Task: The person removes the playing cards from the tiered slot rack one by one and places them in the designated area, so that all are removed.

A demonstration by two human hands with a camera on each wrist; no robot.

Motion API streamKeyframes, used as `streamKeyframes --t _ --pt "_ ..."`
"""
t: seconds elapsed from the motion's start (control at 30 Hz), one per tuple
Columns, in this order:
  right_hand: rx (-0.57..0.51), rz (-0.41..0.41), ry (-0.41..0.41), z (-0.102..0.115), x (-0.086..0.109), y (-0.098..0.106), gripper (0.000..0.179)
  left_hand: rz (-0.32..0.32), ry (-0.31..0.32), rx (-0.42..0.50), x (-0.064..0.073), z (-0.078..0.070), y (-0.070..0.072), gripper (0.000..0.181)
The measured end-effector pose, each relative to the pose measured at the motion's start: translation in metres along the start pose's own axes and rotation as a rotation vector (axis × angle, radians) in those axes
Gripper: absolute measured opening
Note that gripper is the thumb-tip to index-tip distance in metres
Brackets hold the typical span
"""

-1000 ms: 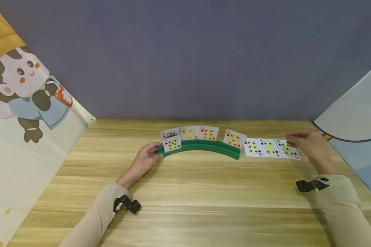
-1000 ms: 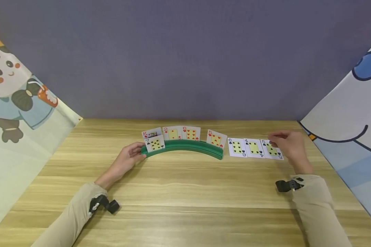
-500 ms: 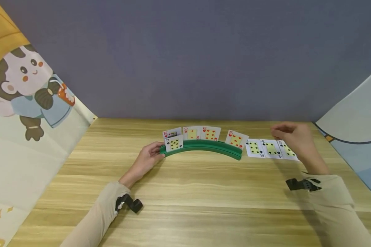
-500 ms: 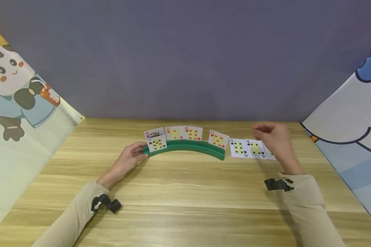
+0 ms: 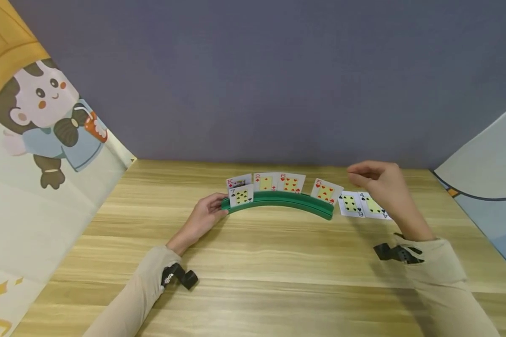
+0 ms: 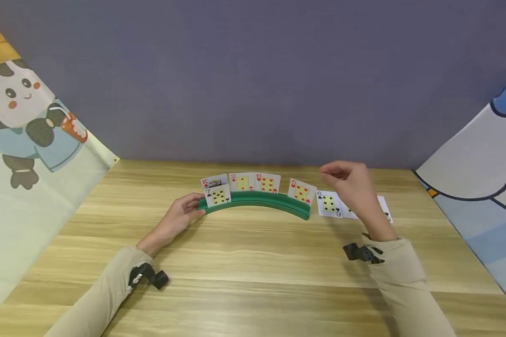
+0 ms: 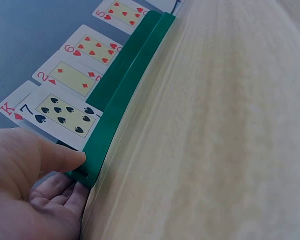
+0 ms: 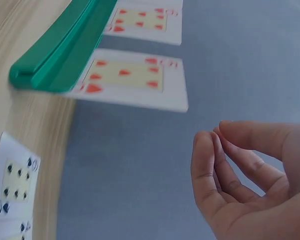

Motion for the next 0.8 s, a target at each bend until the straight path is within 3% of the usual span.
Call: streamKeyframes --t 0.67,0.8 --pt "-0.079 0.129 0.159 0.053 -0.007 -0.071 0.018 0.005 -0.004 0.010 0.000 -0.001 -0.001 0.043" --pt "-0.094 0.149 0.152 0.058 -0.008 -0.086 0.015 0.004 -0.003 0.012 0.000 -0.001 0.000 0.043"
Point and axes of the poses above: each hand's wrist, its own x-axis away from the middle knuckle, its own y-axis out of the back of the hand, z = x × y, the point moved 9 cm from there along -x, towards the middle knuckle, and after that the axes turned 9 degrees about -x, right-handed, at the moved point
